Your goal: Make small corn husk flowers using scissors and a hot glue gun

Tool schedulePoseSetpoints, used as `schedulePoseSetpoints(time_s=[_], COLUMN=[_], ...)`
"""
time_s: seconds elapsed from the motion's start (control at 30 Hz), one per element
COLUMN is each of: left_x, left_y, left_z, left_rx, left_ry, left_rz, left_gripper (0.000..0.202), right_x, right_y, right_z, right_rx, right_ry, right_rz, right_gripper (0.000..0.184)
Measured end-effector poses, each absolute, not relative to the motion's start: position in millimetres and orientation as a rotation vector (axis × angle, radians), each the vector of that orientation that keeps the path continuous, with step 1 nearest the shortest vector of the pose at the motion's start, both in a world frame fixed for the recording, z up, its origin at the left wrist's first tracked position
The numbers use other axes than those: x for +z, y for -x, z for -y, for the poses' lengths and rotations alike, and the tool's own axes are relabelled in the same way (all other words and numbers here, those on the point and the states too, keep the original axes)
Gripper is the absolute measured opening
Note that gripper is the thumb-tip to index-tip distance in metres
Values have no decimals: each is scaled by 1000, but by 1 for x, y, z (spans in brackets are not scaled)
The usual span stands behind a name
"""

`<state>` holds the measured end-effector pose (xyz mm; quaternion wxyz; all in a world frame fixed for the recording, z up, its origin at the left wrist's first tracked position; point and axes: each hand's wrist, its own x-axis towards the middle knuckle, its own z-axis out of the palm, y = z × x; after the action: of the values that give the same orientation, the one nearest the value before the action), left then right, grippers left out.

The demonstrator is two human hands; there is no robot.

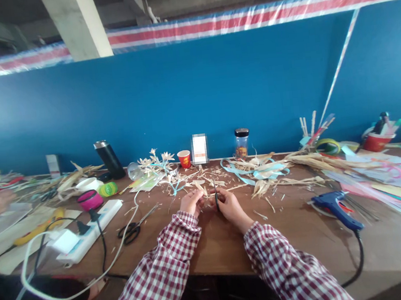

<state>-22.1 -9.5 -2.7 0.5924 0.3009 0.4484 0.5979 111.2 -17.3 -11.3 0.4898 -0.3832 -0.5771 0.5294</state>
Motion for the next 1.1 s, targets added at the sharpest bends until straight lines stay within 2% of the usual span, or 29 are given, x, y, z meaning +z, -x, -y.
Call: schedulePoseSetpoints(time_s=[0.2, 0.5, 0.77, 1.0, 1.1], left_x=[-11, -11, -9, -11, -14], left_y=[18, 14, 12, 11, 9], left_z=[10, 13, 15, 16, 14], left_rx=[1283, 1199, 1123, 1113, 1127], left_ry=[-997, -1286, -1329, -1214, -1103], left_rz=[-1114, -1194, -1206, -1174, -1138], left_gripper=[13, 12, 14, 9, 17], right_x=[-4, -8, -6, 2, 2], right_y=[-124, -135, -137, -133, -130], right_z=[10, 2, 4, 12, 14], right_rx=[1282, 1255, 1267, 1240, 1213], right_ry=[858, 814, 835, 897, 906], right_rz=[1244, 1376, 1419, 1382, 1361], right_gripper=[48, 44, 42, 39, 39])
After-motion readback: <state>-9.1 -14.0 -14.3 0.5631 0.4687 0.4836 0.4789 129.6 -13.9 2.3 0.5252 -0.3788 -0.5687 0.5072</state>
